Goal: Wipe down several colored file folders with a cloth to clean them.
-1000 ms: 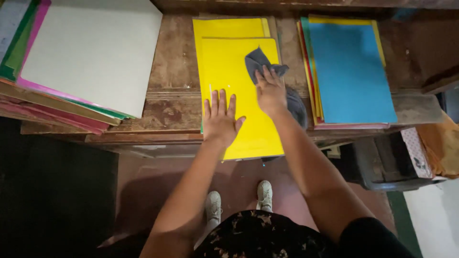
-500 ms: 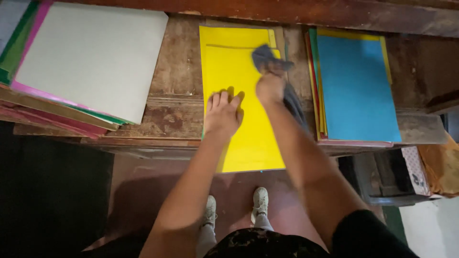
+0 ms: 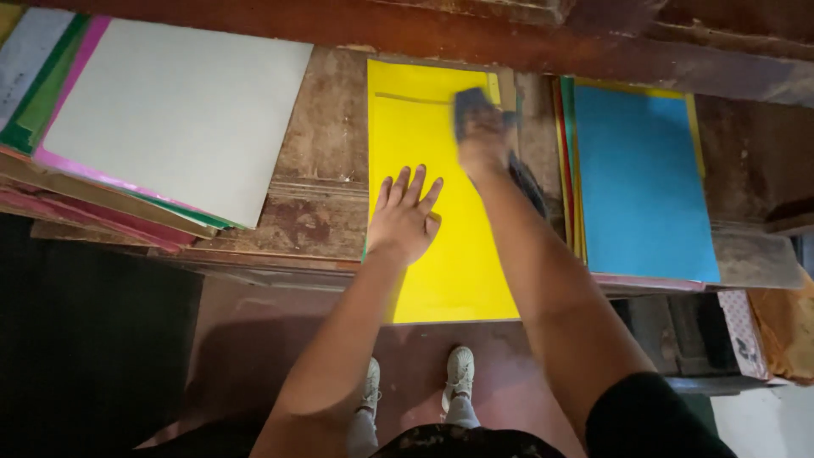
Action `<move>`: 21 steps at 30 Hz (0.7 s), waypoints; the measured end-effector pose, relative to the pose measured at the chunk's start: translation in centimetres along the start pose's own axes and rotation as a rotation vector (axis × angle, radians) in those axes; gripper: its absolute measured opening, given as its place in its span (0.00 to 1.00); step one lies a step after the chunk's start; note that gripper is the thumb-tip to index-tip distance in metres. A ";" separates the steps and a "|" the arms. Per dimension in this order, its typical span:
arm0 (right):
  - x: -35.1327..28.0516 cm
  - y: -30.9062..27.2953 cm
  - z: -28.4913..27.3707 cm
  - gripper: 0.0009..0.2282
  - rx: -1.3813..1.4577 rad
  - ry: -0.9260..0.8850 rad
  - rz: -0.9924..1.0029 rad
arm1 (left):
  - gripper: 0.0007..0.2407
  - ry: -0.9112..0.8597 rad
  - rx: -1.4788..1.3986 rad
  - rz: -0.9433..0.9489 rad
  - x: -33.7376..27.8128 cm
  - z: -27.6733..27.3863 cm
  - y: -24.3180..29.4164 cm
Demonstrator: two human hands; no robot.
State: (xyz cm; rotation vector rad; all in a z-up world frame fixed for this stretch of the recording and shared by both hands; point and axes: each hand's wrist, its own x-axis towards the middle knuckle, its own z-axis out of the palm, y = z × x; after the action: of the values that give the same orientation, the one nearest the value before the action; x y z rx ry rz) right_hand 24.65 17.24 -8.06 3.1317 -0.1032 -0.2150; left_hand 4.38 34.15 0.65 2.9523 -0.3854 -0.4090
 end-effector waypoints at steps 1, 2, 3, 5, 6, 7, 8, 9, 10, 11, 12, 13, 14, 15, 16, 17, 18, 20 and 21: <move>-1.1 -2.4 -1.1 0.24 0.032 -0.050 -0.100 | 0.26 0.017 -0.005 0.008 0.4 0.6 -0.2; -2.3 -4.8 -2.2 0.23 0.064 -0.099 -0.201 | 0.26 0.034 -0.011 0.017 0.8 1.3 -0.4; -3.4 -4.8 -1.2 0.23 0.063 -0.101 -0.196 | 0.26 0.032 -0.012 0.021 1.5 2.0 -0.8; -5.9 -4.6 0.9 0.25 0.180 0.059 -0.496 | 0.25 0.070 0.023 0.009 2.9 3.7 -1.2; -7.6 -3.3 0.5 0.25 0.176 0.055 -0.490 | 0.25 0.067 0.019 0.015 2.9 4.3 -1.0; -9.0 -2.4 -0.2 0.26 0.246 0.061 -0.528 | 0.25 0.053 -0.001 0.037 3.1 4.6 -1.2; -10.4 -1.6 -0.9 0.27 0.316 0.067 -0.567 | 0.24 0.040 -0.022 0.060 3.2 4.9 -1.4; -11.0 0.0 -0.1 0.27 0.320 0.066 -0.564 | 0.24 0.037 -0.019 0.062 2.0 4.2 -0.4; -11.5 1.6 0.6 0.23 0.392 0.241 -0.677 | 0.24 0.032 -0.007 0.090 0.8 3.5 0.6; -11.9 2.9 1.3 0.20 0.464 0.421 -0.789 | 0.23 0.029 0.007 0.116 -0.2 2.6 1.5; -12.4 3.9 0.7 0.20 0.469 0.424 -0.787 | 0.23 0.028 0.013 0.116 -1.4 2.2 2.1; -13.0 5.0 0.1 0.18 0.349 0.437 -0.698 | 0.24 0.009 -0.031 0.127 -2.6 1.8 2.8; -13.5 6.0 -0.5 0.16 0.231 0.448 -0.607 | 0.25 -0.009 -0.074 0.137 -3.8 1.5 3.5; -13.0 7.1 -0.7 0.16 0.232 0.447 -0.605 | 0.25 -0.011 -0.073 0.139 -4.1 1.7 3.6; -12.4 8.1 -0.9 0.18 0.318 0.364 -0.380 | 0.25 -0.017 -0.091 0.140 -4.5 1.9 3.7; -11.5 9.1 -1.4 0.20 0.399 0.284 -0.159 | 0.25 -0.017 -0.109 0.139 -4.6 1.9 3.7; -9.6 9.3 1.5 0.20 0.398 0.288 -0.161 | 0.25 -0.012 -0.108 0.138 -4.4 2.2 3.5; -6.0 9.9 7.3 0.10 0.606 0.733 -0.586 | 0.26 -0.012 -0.115 0.159 -3.8 2.9 3.3; -8.0 6.1 5.6 0.10 0.606 0.734 -0.588 | 0.26 -0.010 -0.115 0.157 -3.1 4.2 3.1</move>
State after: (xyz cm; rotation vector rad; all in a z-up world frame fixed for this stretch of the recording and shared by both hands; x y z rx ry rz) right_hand 15.55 11.73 -12.46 3.4346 0.9030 1.1680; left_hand -0.39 31.55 -2.07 2.7852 -0.5705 -0.4120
